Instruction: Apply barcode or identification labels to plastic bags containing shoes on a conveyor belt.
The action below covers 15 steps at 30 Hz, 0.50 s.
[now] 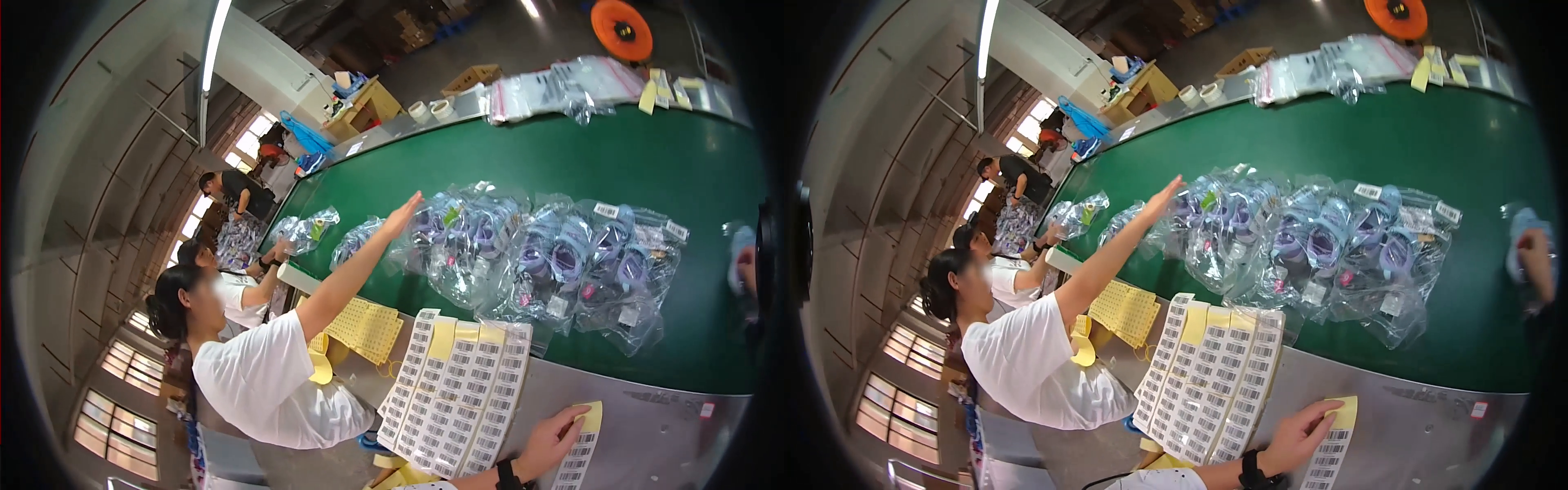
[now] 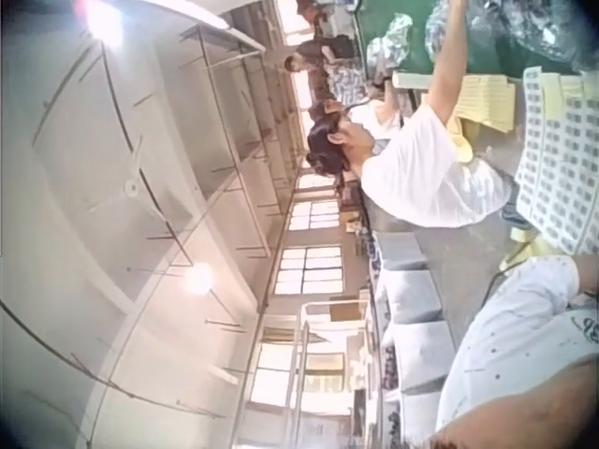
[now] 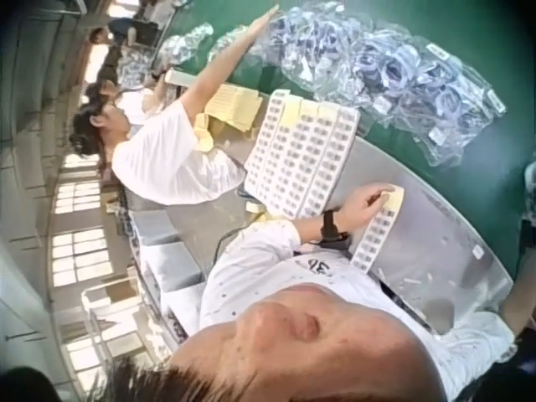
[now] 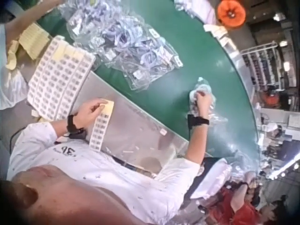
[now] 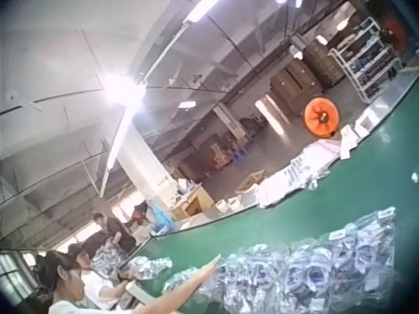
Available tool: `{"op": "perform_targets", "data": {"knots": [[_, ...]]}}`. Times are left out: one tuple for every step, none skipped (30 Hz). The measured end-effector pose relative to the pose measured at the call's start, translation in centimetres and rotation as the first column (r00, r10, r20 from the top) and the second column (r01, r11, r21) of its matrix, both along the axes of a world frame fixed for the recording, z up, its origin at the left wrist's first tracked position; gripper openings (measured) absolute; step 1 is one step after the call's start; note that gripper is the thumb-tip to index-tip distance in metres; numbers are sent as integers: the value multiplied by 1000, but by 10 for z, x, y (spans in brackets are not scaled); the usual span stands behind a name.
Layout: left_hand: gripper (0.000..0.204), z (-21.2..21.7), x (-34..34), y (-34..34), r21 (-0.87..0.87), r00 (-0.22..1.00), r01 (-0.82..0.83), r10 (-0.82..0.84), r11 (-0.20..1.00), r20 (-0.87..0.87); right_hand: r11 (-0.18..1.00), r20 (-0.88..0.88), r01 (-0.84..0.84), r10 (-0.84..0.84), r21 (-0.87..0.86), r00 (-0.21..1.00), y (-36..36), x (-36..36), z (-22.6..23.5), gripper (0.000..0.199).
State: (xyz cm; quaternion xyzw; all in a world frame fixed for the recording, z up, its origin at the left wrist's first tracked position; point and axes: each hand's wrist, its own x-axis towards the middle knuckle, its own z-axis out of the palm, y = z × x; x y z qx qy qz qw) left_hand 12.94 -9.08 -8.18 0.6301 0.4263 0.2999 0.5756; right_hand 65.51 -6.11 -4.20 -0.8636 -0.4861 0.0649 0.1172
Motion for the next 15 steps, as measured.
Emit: {"op": "perform_targets", "data": {"knots": [[26, 1, -1, 3, -44, 998, 43, -42, 998, 41, 964, 21, -126, 124, 235, 992, 7, -4, -44, 22], [27, 1, -1, 6, -80, 994, 80, -74, 994, 78, 852, 72, -259, 255, 454, 964, 20, -26, -54, 18], [27, 1, 2, 7, -15, 990, 56, -54, 998, 131, 783, -24, -201, 265, 589, 964, 33, -56, -68, 21], [27, -2, 0, 7, -1, 987, 45, -45, 999, 153, 833, -277, -153, 341, 532, 898, 51, -103, -46, 17], [27, -5, -2, 8, 23, 991, 43, -46, 999, 127, 859, -331, -167, 357, 485, 873, 68, -136, -42, 18], [27, -11, -4, 8, 43, 994, 42, -46, 998, 100, 852, -265, -212, 371, 480, 890, 79, -168, -36, 13], [27, -22, -5, 7, 38, 993, 48, -52, 998, 109, 868, -202, -265, 374, 419, 905, 80, -177, -28, 11], [27, -21, -8, 5, 50, 987, 68, -75, 996, 141, 889, -131, -294, 357, 352, 925, 73, -180, -16, 9], [26, -21, -9, 4, -6, 977, 107, -104, 994, 185, 893, -98, -282, 335, 350, 937, 62, -186, -4, 9], [25, -20, -8, 5, -61, 968, 145, -128, 988, 217, 760, 149, -382, 359, 526, 921, 54, -198, 6, 8], [25, -9, -14, 9, -60, 969, 134, -119, 989, 217, 574, 371, -510, 349, 641, 860, 57, -222, 18, 8], [23, 1, -24, 15, -101, 986, 52, -35, 993, 162, 548, 296, -468, 375, 693, 878, 55, -249, 32, 8], [20, 13, -38, 14, -153, 992, -50, 67, 987, 104, 526, 216, -431, 421, 733, 881, 50, -290, 58, 10], [20, 18, -45, 15, -166, 992, -53, 71, 985, 108, 703, -175, -298, 516, 646, 838, 36, -307, 61, 9], [19, 24, -50, 18, -141, 961, -124, 154, 982, 229, 852, -550, -207, 477, 481, 685, 17, -323, 60, 9]]}}
